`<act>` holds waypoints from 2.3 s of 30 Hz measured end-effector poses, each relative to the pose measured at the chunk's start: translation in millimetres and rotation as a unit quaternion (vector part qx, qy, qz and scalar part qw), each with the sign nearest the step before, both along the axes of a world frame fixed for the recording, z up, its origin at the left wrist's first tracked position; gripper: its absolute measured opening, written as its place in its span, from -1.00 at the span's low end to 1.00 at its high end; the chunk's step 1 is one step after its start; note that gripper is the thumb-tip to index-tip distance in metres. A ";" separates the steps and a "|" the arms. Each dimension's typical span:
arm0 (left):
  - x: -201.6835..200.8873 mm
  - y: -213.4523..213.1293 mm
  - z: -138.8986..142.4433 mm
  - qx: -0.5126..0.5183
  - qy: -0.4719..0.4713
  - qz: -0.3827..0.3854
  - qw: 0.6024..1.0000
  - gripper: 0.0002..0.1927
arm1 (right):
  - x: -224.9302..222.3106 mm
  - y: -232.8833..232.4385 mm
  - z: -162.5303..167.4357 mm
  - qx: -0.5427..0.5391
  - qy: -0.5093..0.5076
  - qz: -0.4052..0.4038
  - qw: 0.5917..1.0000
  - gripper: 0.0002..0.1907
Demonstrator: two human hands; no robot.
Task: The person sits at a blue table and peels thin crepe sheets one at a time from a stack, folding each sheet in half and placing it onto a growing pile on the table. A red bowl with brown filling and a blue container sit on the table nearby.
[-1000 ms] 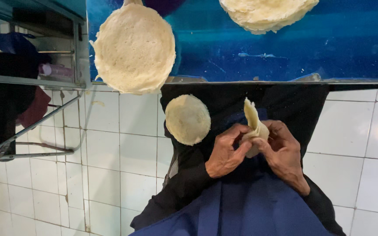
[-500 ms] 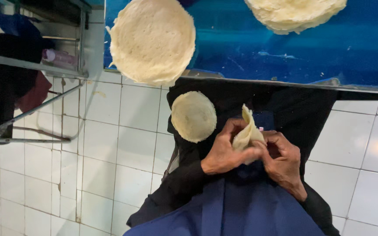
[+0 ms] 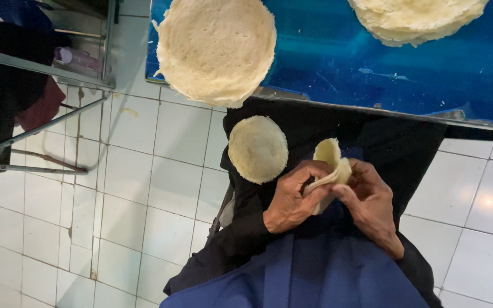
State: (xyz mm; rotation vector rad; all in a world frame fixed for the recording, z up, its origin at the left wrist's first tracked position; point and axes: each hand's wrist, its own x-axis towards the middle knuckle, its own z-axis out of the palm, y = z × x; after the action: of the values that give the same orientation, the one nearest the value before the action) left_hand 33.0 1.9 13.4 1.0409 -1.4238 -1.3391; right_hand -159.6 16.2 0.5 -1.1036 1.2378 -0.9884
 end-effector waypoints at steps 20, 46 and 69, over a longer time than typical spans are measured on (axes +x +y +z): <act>7.0 -5.7 -32.1 0.226 0.104 0.041 0.968 -0.75 | 2.6 -6.1 -14.6 0.176 -0.191 -0.063 0.964 -0.66; 63.5 -22.3 18.6 0.252 0.352 0.239 0.869 -0.61 | -45.1 -5.0 134.1 -0.024 0.095 -0.148 0.984 -0.77; 89.1 -32.1 23.5 0.222 0.319 0.193 0.901 -0.66 | -73.7 -251.8 143.5 -0.079 0.124 -0.102 0.984 -0.65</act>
State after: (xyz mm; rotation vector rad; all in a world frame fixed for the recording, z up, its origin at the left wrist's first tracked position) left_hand 122.2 -30.3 36.8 0.9656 -0.4048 -1.5388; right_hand -233.3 -235.5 144.0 -1.2698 1.5177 -1.1457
